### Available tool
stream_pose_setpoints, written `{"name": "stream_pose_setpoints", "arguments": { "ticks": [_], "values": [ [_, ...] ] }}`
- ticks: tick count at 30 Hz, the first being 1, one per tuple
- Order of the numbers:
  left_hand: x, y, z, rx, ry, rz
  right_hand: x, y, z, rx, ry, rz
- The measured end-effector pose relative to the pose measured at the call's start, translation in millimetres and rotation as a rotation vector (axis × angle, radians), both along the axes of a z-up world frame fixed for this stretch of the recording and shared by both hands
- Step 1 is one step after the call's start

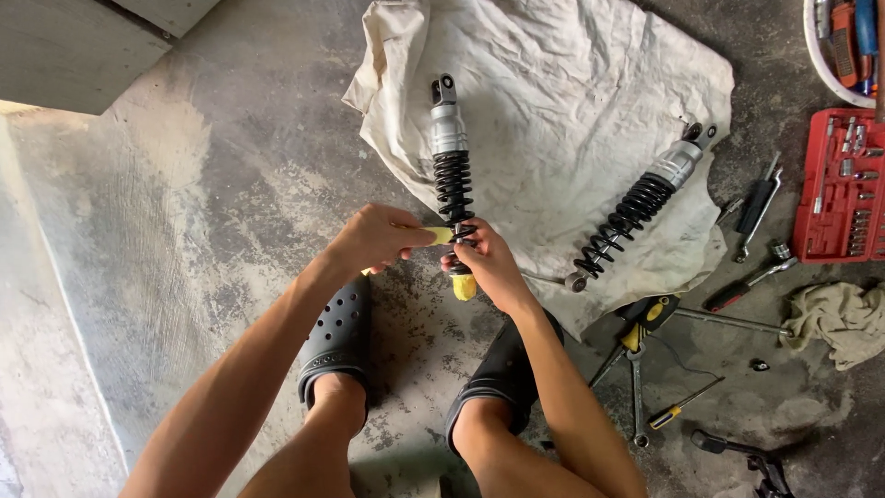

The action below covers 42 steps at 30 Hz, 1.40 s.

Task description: Applying yellow masking tape to the springs of motorcycle shock absorbers.

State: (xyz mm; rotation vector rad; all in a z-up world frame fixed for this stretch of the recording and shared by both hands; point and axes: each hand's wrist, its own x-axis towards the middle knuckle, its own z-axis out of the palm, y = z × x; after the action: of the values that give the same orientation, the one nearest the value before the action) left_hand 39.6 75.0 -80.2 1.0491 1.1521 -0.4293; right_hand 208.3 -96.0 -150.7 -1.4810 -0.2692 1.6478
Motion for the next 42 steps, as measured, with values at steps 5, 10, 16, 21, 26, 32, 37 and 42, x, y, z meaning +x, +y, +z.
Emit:
{"name": "stream_pose_setpoints", "arguments": {
  "ticks": [5,10,16,21,26,32,37,42],
  "values": [
    [0.2,-9.7,-1.6,-0.202,-0.076,0.105,-4.8,-11.2,13.9,0.048,0.136,-0.054],
    [-13.4,-24.2,12.2,-0.379,-0.113,0.248,-12.2,-28.4,35.8,0.077,0.201,-0.074],
    [-27.0,-36.5,22.3,-0.399,-0.145,0.333,-17.2,-26.6,76.4,-0.056,0.201,-0.245],
    [-20.1,-48.4,24.2,-0.435,-0.181,0.351,-12.6,-42.2,57.4,-0.006,0.139,-0.197],
    [-11.5,-63.6,6.0,-0.158,-0.155,0.301,-11.9,-43.7,23.0,0.020,-0.070,-0.129],
    [-7.6,-68.1,1.2,0.135,-0.039,0.119,-20.4,-34.5,35.0,-0.034,-0.464,0.068],
    [-8.7,-74.8,-10.3,0.189,-0.031,0.136,-26.4,-26.9,48.4,0.075,-1.096,0.252],
    [-4.8,-71.9,-8.7,0.197,0.027,0.058,-22.6,-27.9,51.5,0.089,-1.283,0.389]
  ]
}}
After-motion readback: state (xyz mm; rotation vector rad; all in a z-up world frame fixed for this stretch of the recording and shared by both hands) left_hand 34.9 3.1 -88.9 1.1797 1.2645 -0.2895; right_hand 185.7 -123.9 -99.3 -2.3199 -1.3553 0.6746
